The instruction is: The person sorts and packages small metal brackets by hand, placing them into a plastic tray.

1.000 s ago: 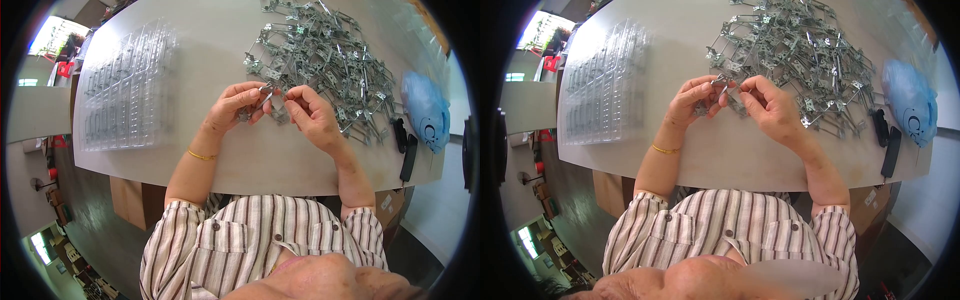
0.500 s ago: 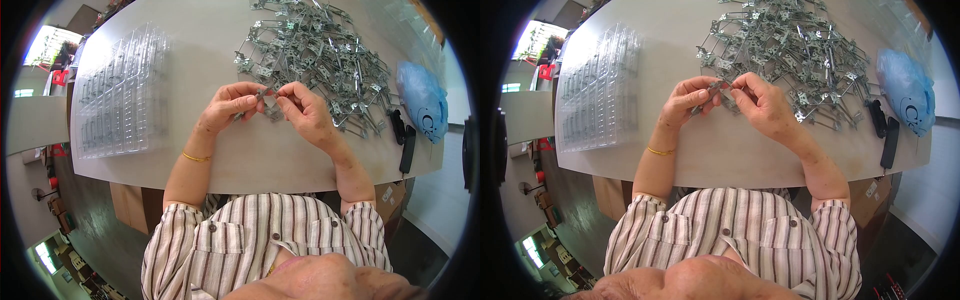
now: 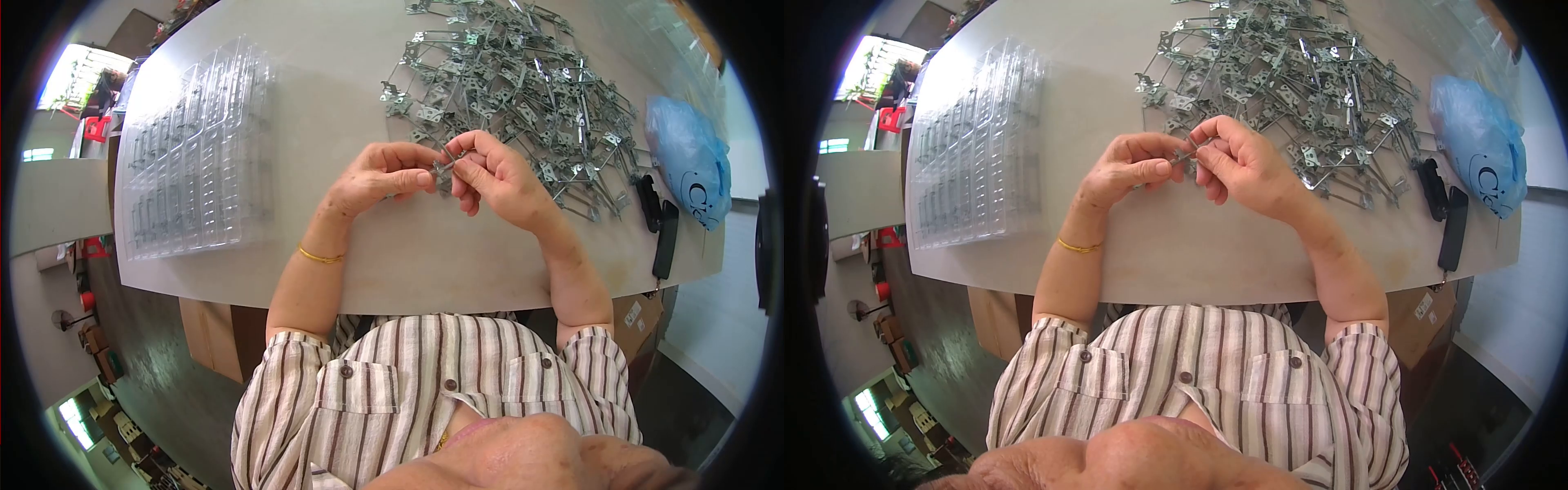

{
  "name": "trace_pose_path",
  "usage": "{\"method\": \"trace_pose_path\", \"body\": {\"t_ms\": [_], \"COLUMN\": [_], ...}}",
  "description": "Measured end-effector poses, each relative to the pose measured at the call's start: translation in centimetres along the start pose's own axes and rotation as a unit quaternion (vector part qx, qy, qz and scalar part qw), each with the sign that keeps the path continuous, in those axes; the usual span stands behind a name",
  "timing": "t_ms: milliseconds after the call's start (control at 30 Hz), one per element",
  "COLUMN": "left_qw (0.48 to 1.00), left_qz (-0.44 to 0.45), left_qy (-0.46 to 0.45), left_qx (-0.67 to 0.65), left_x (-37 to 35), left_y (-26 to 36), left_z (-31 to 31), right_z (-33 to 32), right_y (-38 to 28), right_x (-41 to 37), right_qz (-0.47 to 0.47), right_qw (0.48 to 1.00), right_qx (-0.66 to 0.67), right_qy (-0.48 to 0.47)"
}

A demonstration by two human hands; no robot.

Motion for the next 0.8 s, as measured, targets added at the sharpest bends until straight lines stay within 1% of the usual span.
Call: {"method": "trace_pose_path", "body": {"t_ms": [33, 133, 233, 333, 433, 467, 533, 567, 633, 667, 733, 767, 800], "left_qw": [1.0, 1.0, 0.999, 0.997, 0.996, 0.995, 0.989, 0.985, 0.991, 0.994, 0.998, 0.996, 0.995], "left_qz": [-0.003, -0.011, -0.023, -0.033, -0.034, -0.033, -0.018, -0.011, -0.031, -0.041, 0.004, 0.026, 0.038], "left_qy": [0.0, -0.007, -0.031, -0.05, -0.049, -0.047, -0.097, -0.122, -0.095, -0.081, -0.061, -0.053, -0.047], "left_qx": [0.008, 0.015, 0.022, 0.048, 0.073, 0.079, 0.11, 0.124, 0.085, 0.066, -0.025, -0.07, -0.082], "left_x": [0.0, 0.0, -0.2, -0.2, -0.1, -0.1, 0.1, 0.1, -0.2, -0.3, -0.2, 0.0, 0.1], "left_y": [0.1, 0.1, 0.3, 0.2, -0.3, -0.5, -0.4, -0.4, 0.1, 0.3, 0.4, 0.4, 0.6], "left_z": [0.1, 0.2, 0.6, 1.0, 1.0, 1.0, 1.5, 1.8, 2.0, 2.0, 1.3, 1.0, 0.9], "right_z": [0.0, -0.2, -0.2, -0.1, 0.0, -0.1, -0.4, -0.7, -1.6, -1.7, -2.0, -1.9, -1.7], "right_y": [0.1, 0.1, -0.1, 0.4, 0.2, -0.1, -0.8, -0.9, -1.1, -1.1, -1.2, -1.1, -1.1], "right_x": [0.1, 0.2, 0.1, 0.2, -0.1, -0.2, -0.4, -0.5, -0.5, -0.4, -0.5, -0.5, -0.5], "right_qz": [-0.003, 0.008, 0.029, 0.048, 0.038, 0.021, -0.014, -0.015, -0.019, -0.023, -0.031, -0.034, -0.037], "right_qw": [1.0, 0.996, 0.997, 0.998, 0.999, 0.998, 0.993, 0.992, 0.989, 0.99, 0.99, 0.991, 0.992], "right_qx": [0.006, 0.077, 0.069, 0.028, -0.023, -0.05, -0.104, -0.099, -0.089, -0.066, -0.018, -0.018, -0.019], "right_qy": [-0.018, -0.041, -0.037, -0.038, -0.005, 0.013, 0.05, 0.073, 0.117, 0.123, 0.138, 0.127, 0.115]}}
Point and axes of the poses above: each hand's wrist, its own x-axis towards the middle knuckle, its own z-axis out of the palm, y = z × x, the point moved 6 cm from there along x, towards the middle knuckle, and after that the axes turned 9 degrees about -x, right-handed, at the moved point
